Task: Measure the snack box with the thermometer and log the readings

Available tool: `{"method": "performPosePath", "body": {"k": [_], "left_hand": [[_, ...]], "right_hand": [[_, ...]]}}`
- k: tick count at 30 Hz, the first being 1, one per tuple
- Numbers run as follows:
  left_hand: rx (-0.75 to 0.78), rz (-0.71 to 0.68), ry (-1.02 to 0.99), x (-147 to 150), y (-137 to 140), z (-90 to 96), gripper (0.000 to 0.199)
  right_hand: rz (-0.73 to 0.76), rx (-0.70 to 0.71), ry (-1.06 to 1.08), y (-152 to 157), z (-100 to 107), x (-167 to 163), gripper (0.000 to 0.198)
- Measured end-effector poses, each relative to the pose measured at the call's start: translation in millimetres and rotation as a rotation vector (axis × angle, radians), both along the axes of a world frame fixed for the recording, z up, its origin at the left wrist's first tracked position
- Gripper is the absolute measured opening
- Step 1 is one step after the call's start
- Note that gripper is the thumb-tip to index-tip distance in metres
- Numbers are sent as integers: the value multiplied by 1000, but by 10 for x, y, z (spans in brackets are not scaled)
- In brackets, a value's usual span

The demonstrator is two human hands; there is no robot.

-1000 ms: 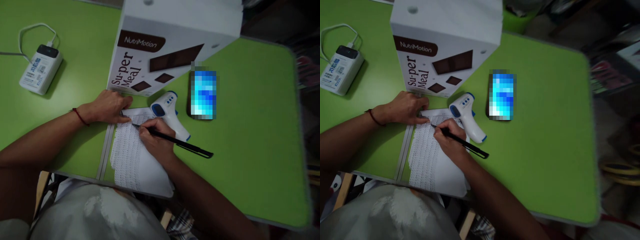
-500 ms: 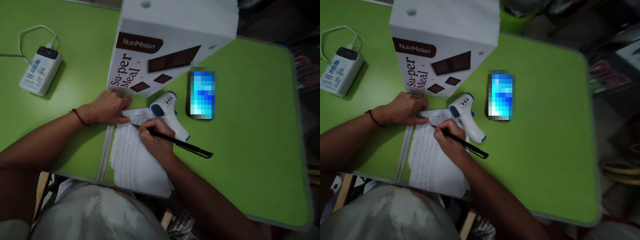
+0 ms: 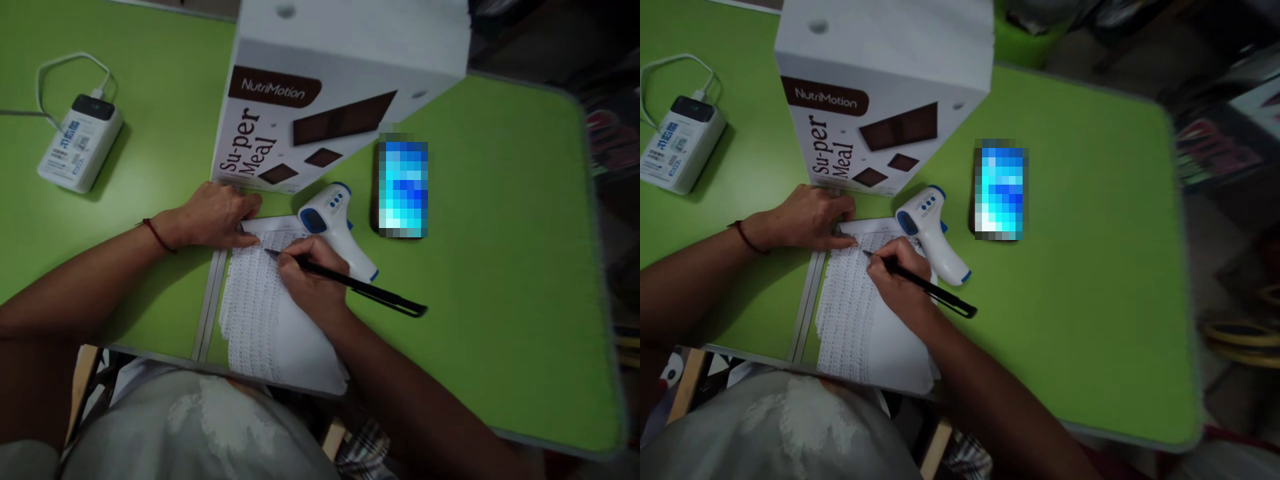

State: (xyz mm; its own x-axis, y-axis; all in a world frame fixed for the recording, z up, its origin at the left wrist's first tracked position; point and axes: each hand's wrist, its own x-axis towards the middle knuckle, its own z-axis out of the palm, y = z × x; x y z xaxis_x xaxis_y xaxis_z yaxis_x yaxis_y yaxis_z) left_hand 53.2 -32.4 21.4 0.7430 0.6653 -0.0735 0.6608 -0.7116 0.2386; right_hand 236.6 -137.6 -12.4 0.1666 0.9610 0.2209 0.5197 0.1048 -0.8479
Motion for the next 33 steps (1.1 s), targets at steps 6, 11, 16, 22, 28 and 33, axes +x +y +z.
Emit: {"method": "performPosePath", "body": {"k": [6, 11, 16, 22, 28, 33], "left_hand": [[-3, -5, -1, 1, 10, -10, 39], [-18, 5, 18, 3, 3, 5, 40], [0, -2, -16, -8, 3, -16, 40], [11, -5, -17, -8, 12, -35, 41], [34, -16, -24, -13, 13, -54, 41], [54, -25, -41, -16, 15, -62, 39]], "right_hand": [[9, 33, 19, 0, 2, 1, 13], [-25, 39, 39, 11, 22, 0, 12], [-33, 32, 59, 18, 31, -13, 12], [-25, 43, 59, 18, 36, -8, 12], [-14, 47, 35, 5, 21, 1, 13], [-5, 66, 62, 6, 2, 17, 11]]}}
